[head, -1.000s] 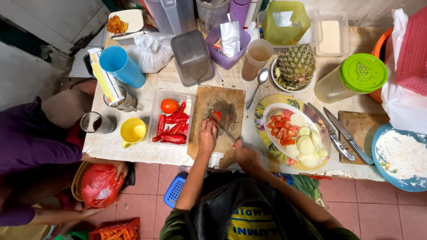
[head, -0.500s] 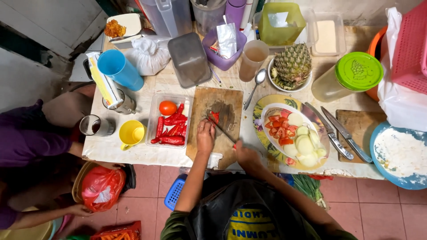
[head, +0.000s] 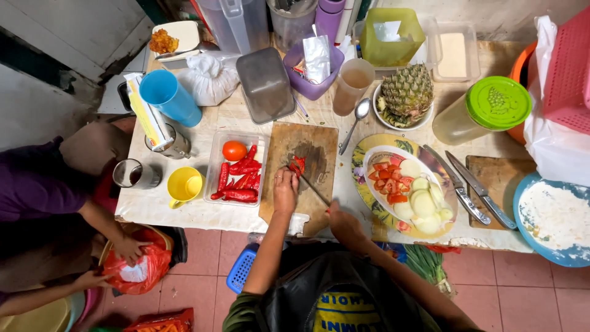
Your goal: The person cuts tomatoes and chili peppers on a cutting board and then stirs meat frying in a pan on a stove.
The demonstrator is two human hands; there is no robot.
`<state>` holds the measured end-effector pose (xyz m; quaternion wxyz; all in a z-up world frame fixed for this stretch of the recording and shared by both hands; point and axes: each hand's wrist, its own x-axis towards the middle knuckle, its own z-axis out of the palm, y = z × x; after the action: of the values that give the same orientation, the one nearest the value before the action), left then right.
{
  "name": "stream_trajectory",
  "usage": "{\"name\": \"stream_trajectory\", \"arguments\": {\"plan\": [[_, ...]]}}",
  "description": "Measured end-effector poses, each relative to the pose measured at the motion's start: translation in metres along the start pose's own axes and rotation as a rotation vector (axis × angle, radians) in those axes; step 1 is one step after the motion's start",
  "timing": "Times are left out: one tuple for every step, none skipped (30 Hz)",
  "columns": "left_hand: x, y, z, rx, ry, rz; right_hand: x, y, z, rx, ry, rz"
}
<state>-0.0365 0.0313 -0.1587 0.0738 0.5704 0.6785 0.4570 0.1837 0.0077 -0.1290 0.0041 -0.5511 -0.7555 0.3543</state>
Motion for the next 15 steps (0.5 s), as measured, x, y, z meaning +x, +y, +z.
{"name": "stream_trajectory", "arguments": {"plan": [[0.002, 0.003, -0.002, 0.0, 0.008, 0.0, 0.0, 0.002, -0.002, -0.005, 0.001, -0.006], [0.001, 0.005, -0.006, -0.005, -0.005, 0.018, -0.004, 0.003, 0.001, 0.04, -0.018, 0.003], [0.001, 0.007, -0.011, -0.011, -0.017, 0.036, -0.006, 0.004, 0.003, 0.084, -0.037, 0.012], [0.003, 0.006, -0.01, -0.007, -0.009, 0.041, -0.003, 0.002, 0.003, 0.083, -0.033, 0.002], [0.006, 0.005, -0.009, -0.001, 0.001, 0.041, 0.002, 0.0, 0.003, 0.067, -0.015, 0.039], [-0.003, 0.007, -0.01, 0.004, -0.002, 0.028, -0.005, 0.0, 0.007, 0.053, -0.01, 0.087], [-0.008, 0.011, -0.015, 0.007, -0.006, 0.02, -0.012, -0.002, 0.008, 0.055, -0.019, 0.088], [-0.003, 0.013, -0.016, 0.002, -0.008, 0.022, -0.01, -0.005, 0.005, -0.044, 0.003, 0.045], [0.002, 0.016, -0.018, -0.003, -0.011, 0.024, -0.008, -0.009, 0.001, -0.144, 0.026, 0.003], [0.004, 0.015, -0.016, -0.004, -0.007, 0.029, -0.011, -0.009, 0.002, -0.145, 0.033, 0.001], [0.006, 0.014, -0.015, -0.003, -0.007, 0.032, -0.013, -0.009, 0.003, -0.138, 0.056, -0.021], [0.003, 0.012, -0.016, 0.002, -0.013, 0.027, -0.019, -0.009, 0.007, -0.129, 0.069, -0.041], [-0.001, 0.011, -0.015, 0.003, -0.014, 0.024, -0.016, -0.005, 0.012, -0.129, 0.066, -0.041], [0.001, 0.009, -0.013, 0.003, -0.005, 0.036, -0.009, -0.002, 0.014, -0.139, 0.066, -0.039], [0.001, 0.007, -0.011, 0.003, 0.005, 0.047, -0.002, 0.001, 0.017, -0.149, 0.066, -0.038]]}}
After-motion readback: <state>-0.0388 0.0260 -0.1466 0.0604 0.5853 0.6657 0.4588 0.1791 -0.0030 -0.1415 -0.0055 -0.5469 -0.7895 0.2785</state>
